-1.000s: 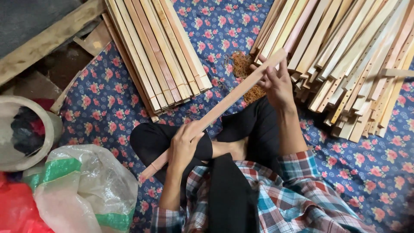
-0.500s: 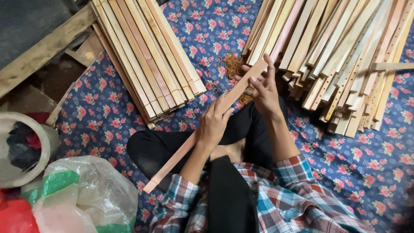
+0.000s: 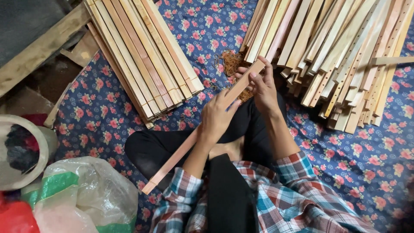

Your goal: Organizing and stacking thin wooden slats from a large pile into a neat stack on the floor.

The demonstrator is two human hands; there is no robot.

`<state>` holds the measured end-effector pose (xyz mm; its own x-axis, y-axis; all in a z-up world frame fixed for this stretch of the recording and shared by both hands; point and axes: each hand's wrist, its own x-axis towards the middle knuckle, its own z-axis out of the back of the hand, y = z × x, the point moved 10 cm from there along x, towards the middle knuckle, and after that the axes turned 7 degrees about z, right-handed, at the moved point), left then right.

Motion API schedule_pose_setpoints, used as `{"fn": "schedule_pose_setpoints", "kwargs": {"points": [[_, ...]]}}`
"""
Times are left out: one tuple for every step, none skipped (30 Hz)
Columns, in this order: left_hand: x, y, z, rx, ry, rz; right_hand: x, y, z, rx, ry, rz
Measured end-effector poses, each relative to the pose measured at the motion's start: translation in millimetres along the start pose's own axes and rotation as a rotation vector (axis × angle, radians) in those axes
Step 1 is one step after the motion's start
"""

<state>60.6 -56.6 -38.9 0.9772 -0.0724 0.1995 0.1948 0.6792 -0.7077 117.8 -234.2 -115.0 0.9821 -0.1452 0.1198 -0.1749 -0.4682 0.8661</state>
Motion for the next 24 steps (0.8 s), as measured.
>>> {"fn": "schedule_pose_setpoints", "kwargs": {"points": [[15, -6, 5, 0.000, 0.003, 0.003, 0, 5, -7, 0.000, -0.002, -0.004], [28, 5, -11, -0.068, 0.228, 0.190, -1, 11, -16, -0.051, 0.026, 0.003], [32, 14, -28, -0.137, 0.452, 0.377, -1, 18, -26, -0.101, 0.055, 0.009], [43, 20, -40, -0.138, 0.449, 0.377, 0, 16, -25, -0.102, 0.057, 0.009], [49, 28, -59, -0.248, 0.516, 0.438, 2, 15, -25, -0.132, 0.076, 0.004], [56, 34, -78, -0.358, 0.584, 0.494, 4, 14, -25, -0.161, 0.092, 0.003], [59, 42, -89, -0.358, 0.583, 0.491, 10, 12, -18, -0.161, 0.093, 0.005], [61, 51, -100, -0.381, 0.573, 0.495, 15, 3, -7, -0.137, 0.078, -0.051], [64, 60, -111, -0.405, 0.563, 0.498, 19, -5, 3, -0.112, 0.063, -0.107], [62, 59, -109, -0.403, 0.566, 0.501, 26, -20, 20, -0.111, 0.059, -0.109], [59, 59, -107, -0.385, 0.580, 0.514, 33, -37, 49, -0.161, -0.066, -0.138], [57, 58, -106, -0.368, 0.592, 0.527, 38, -52, 79, -0.211, -0.190, -0.165], [56, 58, -105, -0.366, 0.595, 0.527, 34, -104, 104, -0.210, -0.193, -0.166], [54, 59, -106, -0.371, 0.609, 0.542, 38, -149, 154, -0.597, -0.264, -0.278], [52, 60, -106, -0.376, 0.622, 0.556, 56, -181, 210, -0.986, -0.329, -0.386], [53, 60, -105, -0.373, 0.618, 0.557, 58, -189, 210, -0.983, -0.325, -0.385], [52, 60, -105, -0.372, 0.625, 0.567, 60, -192, 212, -1.180, -0.316, -0.411], [50, 61, -104, -0.369, 0.633, 0.580, 58, -197, 212, -1.375, -0.305, -0.438], [48, 62, -105, -0.364, 0.631, 0.583, 55, -185, 193, -1.370, -0.302, -0.439], [50, 63, -105, -0.391, 0.624, 0.593, 56, -173, 174, -1.402, -0.299, -0.455], [51, 64, -106, -0.418, 0.617, 0.603, 56, -160, 154, -1.433, -0.296, -0.469], [53, 65, -104, -0.412, 0.611, 0.603, 57, -159, 151, -1.426, -0.292, -0.466], [55, 65, -103, -0.457, 0.604, 0.619, 59, -156, 149, -1.382, -0.316, -0.446], [54, 65, -105, -0.505, 0.605, 0.637, 56, -152, 150, -1.341, -0.344, -0.432]]}}
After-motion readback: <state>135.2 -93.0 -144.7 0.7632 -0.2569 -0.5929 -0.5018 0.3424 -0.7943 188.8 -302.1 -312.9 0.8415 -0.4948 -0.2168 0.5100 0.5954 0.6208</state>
